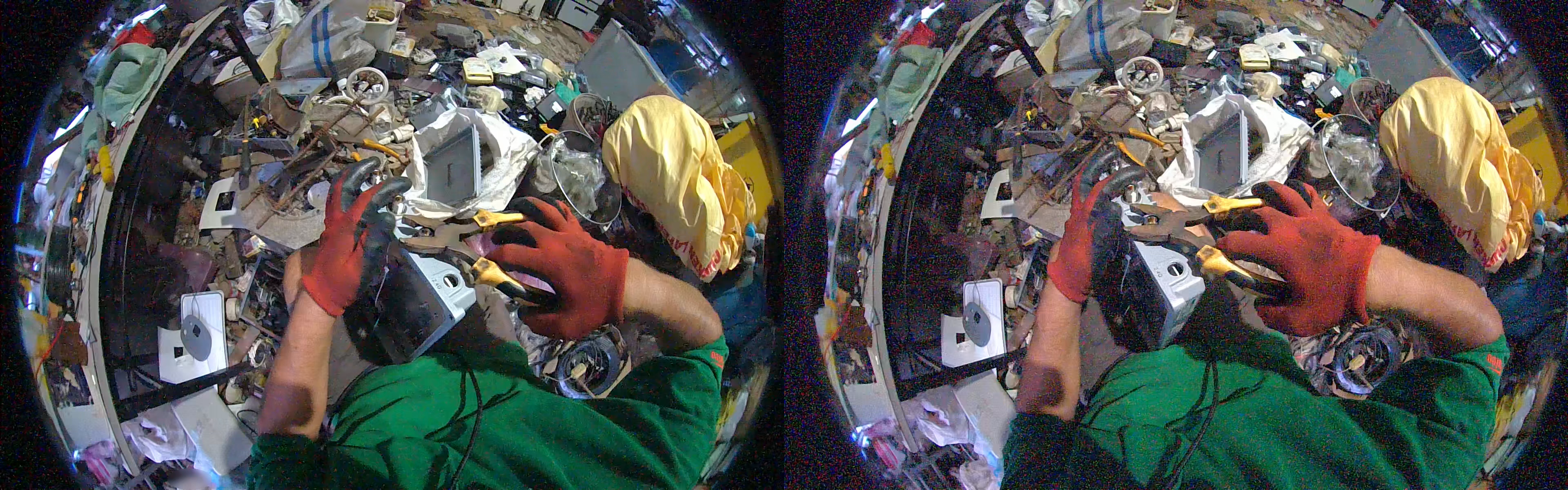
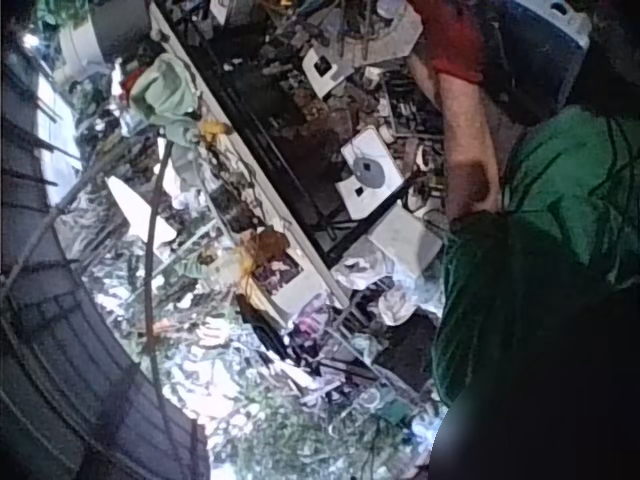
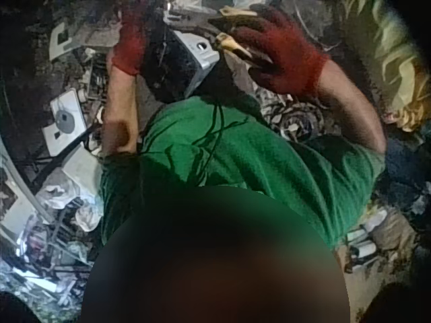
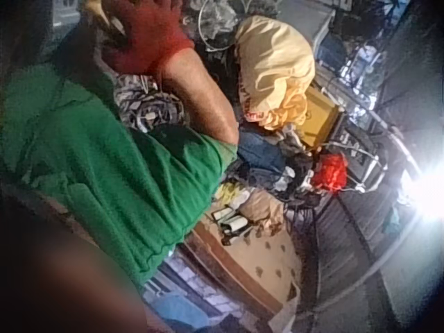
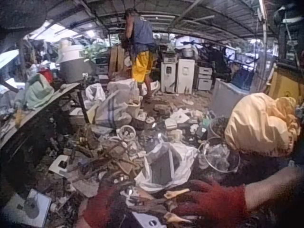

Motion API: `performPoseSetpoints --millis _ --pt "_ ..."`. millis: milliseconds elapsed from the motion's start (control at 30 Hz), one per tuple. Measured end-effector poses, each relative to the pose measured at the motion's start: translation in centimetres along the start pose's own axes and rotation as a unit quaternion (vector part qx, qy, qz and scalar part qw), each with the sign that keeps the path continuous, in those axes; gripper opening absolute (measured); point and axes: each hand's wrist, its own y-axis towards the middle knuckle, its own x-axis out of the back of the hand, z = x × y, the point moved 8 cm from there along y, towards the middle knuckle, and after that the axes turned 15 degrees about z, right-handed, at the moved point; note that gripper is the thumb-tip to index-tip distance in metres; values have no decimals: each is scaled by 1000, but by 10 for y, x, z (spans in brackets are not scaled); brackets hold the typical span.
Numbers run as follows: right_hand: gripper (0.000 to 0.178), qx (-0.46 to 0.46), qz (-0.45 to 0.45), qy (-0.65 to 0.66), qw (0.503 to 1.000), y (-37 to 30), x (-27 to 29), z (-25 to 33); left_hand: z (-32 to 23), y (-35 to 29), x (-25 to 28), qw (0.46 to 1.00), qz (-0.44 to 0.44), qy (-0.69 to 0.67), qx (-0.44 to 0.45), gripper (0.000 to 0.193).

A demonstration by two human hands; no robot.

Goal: The person uses pliers and a screwdriver to disassemble a metal electronic component. They unscrew fasteners and pry metal pieces apart by hand while sitting.

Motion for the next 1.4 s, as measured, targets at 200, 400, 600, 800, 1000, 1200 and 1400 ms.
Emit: performPoseSetpoints --millis 200,400,600,800,1000,1200,1400 --pt "72 59 -22 17 998 9 -1 -3 2 2 4 988 22 -153 -7 50" --pt "65 8 -69 42 997 13 -2 -5 7 -6 8 995 -3 -92 -28 59" --pt "64 -17 -108 36 993 5 -12 3 15 -5 8 996 5 -85 20 57" --pt "65 -48 -87 55 994 3 -17 -1 14 -12 3 993 -27 -105 49 54" --pt "65 -83 -90 38 992 1 -13 4 -1 -3 8 999 -44 -27 6 47" --pt "66 -40 -78 68 994 6 -18 1 8 -6 0 998 -48 24 35 47" --pt "64 -90 -99 54 989 7 -14 -5 9 -4 1 998 -29 -6 61 55"
